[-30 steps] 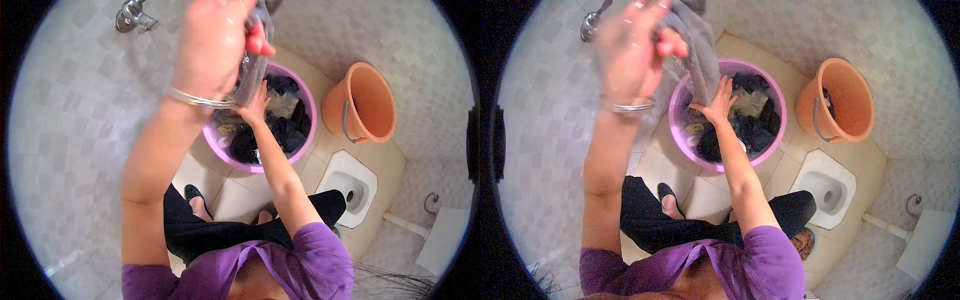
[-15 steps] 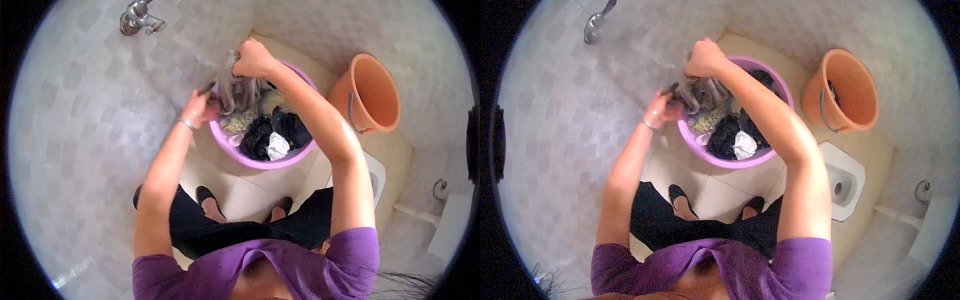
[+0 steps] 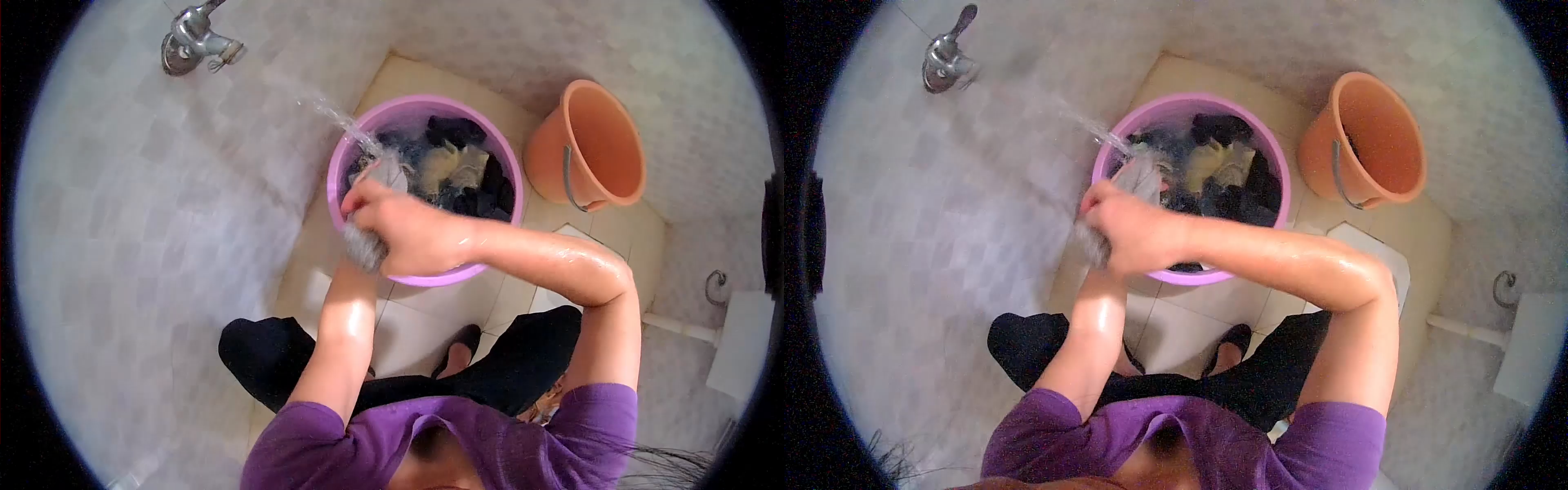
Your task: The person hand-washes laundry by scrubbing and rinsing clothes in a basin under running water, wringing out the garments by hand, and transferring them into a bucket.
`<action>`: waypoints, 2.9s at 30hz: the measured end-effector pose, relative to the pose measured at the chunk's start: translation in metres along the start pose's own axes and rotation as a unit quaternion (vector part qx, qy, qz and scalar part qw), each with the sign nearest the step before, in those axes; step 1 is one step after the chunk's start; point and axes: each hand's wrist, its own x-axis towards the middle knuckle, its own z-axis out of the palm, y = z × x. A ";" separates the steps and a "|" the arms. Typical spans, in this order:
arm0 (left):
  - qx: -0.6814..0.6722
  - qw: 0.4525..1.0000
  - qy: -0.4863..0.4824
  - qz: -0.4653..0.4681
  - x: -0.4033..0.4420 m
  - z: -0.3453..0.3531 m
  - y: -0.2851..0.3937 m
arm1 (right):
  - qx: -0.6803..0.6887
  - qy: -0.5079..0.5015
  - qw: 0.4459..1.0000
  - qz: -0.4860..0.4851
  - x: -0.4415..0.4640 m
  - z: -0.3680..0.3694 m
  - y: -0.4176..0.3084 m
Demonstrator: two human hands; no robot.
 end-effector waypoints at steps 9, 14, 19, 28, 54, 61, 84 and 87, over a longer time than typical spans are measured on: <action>-0.381 0.907 0.121 -0.132 0.003 0.042 0.089 | 0.524 0.238 0.788 0.219 0.059 -0.065 0.208; -0.416 0.887 0.165 -0.112 0.012 0.047 0.100 | 0.659 0.366 0.655 0.047 0.082 0.062 0.244; -0.546 0.815 0.186 -0.053 0.013 0.030 0.072 | 0.809 0.409 0.394 -0.150 0.090 0.104 0.175; -0.395 0.905 0.136 -0.080 0.002 0.019 0.069 | 0.748 0.340 0.569 -0.021 0.108 0.060 0.234; -0.157 0.962 0.218 -0.052 0.050 -0.051 0.025 | 0.003 0.356 0.897 0.260 0.084 -0.003 0.147; -0.076 0.996 0.020 -0.048 0.033 -0.036 0.012 | -0.237 0.183 0.935 -0.190 0.052 0.019 0.116; 0.399 0.866 -0.181 0.243 0.002 0.049 0.071 | 0.630 0.333 0.665 0.223 -0.013 0.047 0.151; 0.422 0.836 -0.255 0.242 -0.006 0.058 0.076 | 0.635 0.198 0.711 0.226 -0.015 0.036 0.154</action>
